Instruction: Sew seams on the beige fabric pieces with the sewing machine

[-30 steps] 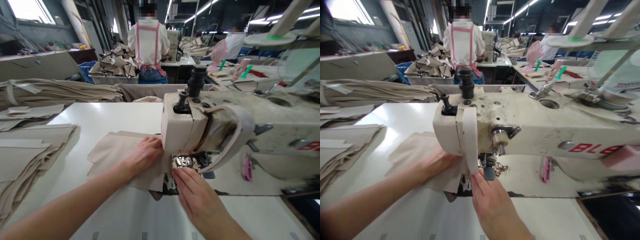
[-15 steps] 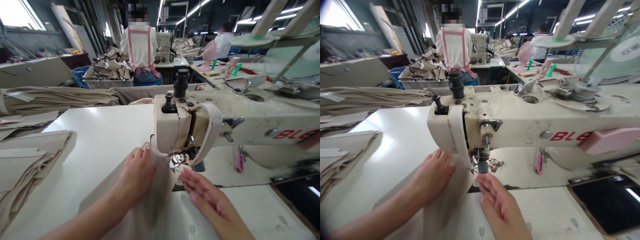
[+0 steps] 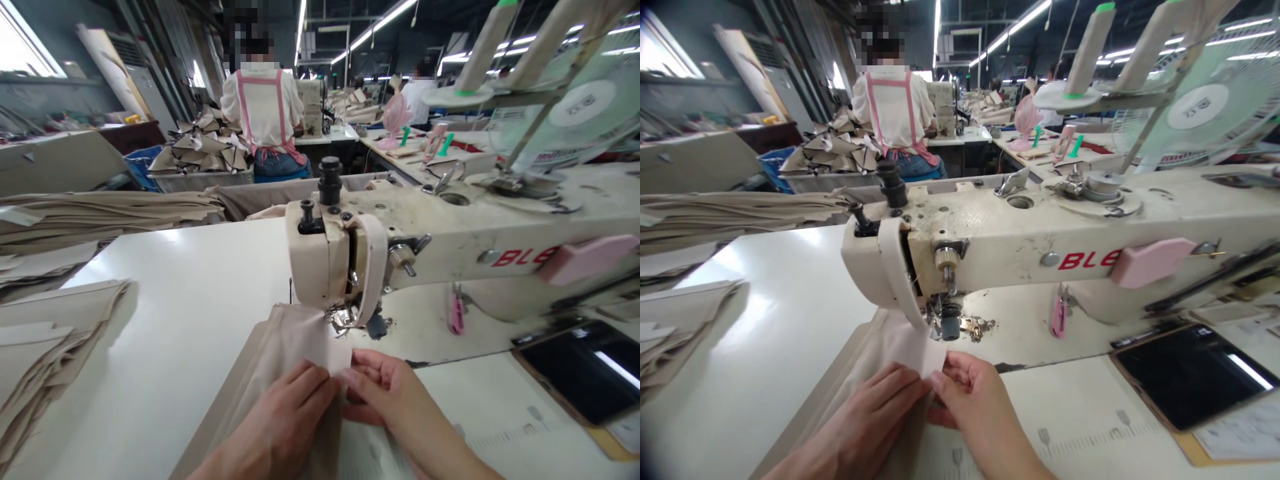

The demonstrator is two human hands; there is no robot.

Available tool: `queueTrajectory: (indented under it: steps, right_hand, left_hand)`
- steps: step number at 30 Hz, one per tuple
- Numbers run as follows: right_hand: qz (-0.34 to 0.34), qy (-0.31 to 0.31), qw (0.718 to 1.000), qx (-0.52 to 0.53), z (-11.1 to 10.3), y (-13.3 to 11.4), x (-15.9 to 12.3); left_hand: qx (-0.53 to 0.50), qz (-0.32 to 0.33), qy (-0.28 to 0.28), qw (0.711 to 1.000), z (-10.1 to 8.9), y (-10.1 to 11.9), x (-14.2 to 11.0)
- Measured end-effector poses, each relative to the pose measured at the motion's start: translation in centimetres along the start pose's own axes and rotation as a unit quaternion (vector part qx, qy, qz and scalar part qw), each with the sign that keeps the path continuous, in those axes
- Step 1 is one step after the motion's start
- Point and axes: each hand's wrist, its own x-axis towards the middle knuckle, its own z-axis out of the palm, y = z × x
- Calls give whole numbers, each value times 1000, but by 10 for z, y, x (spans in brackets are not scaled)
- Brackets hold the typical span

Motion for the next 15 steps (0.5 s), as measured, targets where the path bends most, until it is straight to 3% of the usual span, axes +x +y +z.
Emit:
queueTrajectory:
  steps: [4, 7, 10, 15]
  right_hand:
    - [-31, 13, 998, -57, 2, 8, 9]
    - [-50, 5, 996, -73, -1, 11, 13]
    - [-64, -4, 995, -82, -3, 15, 14]
    - [-122, 59, 986, -100, 9, 47, 4]
  left_hand:
    - [-71, -149, 56, 985, -10, -7, 22]
    - [-133, -248, -12, 959, -22, -16, 45]
    - [-180, -279, -73, 940, -31, -23, 57]
    - [-132, -330, -13, 935, -31, -23, 58]
